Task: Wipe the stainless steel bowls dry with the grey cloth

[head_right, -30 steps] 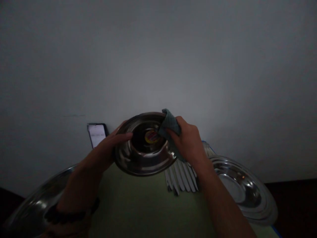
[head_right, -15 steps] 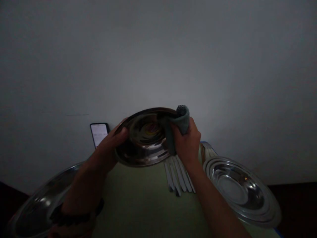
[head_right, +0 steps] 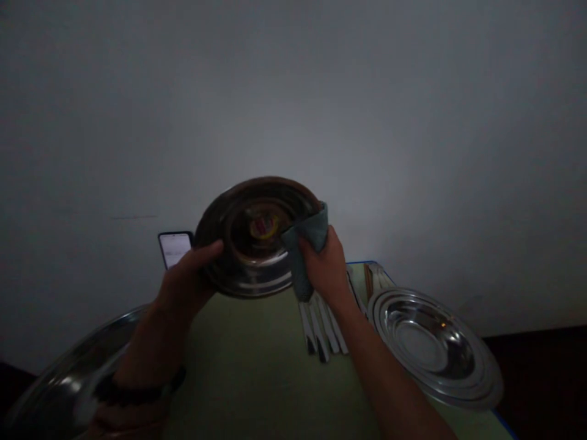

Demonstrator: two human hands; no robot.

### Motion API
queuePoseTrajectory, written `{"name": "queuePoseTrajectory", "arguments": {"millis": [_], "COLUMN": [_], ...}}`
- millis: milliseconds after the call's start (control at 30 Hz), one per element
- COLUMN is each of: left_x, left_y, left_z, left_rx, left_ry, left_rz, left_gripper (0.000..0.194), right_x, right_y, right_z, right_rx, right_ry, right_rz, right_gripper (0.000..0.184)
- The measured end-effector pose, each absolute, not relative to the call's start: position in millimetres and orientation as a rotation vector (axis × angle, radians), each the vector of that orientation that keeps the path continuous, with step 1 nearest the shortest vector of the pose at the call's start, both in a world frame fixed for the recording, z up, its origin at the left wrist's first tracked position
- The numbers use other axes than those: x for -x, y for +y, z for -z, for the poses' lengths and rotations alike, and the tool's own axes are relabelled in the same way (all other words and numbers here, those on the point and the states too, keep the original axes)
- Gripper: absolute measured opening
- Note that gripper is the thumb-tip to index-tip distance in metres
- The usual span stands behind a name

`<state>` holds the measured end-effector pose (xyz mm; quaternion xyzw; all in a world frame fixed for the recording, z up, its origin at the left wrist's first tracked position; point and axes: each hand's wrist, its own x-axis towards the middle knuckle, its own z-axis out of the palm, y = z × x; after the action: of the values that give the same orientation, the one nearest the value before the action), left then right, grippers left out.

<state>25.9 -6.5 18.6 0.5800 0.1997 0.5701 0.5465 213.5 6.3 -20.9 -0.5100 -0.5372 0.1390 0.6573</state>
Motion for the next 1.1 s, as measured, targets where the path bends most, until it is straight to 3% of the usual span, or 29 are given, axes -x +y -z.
{"name": "queuePoseTrajectory", "arguments": {"millis": [300,600,800,1100], "left_x": [-9,-20,-18,-46], "left_y": [-26,-24,-18,-10], "left_z": [-37,-35,-31,-12], "left_rx": [-1.749,-2.001,-1.911,-1.612], "left_ry": [0.755,0.873,0.739,0.405], "left_rz": [-0.916,-0.846,-0.966,-1.384], "left_gripper": [0.055,0.055,0.054,0.060], "right_x": [-236,-228,-224,-207], "right_y": [-15,-12,-5,19], "right_z": [-5,4,11,37], "right_rx": [1.082,0.929,1.144,1.064], "right_ry": [-1.660,-1.599,-1.353,-0.970], "right_rz": [0.252,0.467,0.255,-0.410], "right_gripper": [0.009,0.016,0.013,0.044]}}
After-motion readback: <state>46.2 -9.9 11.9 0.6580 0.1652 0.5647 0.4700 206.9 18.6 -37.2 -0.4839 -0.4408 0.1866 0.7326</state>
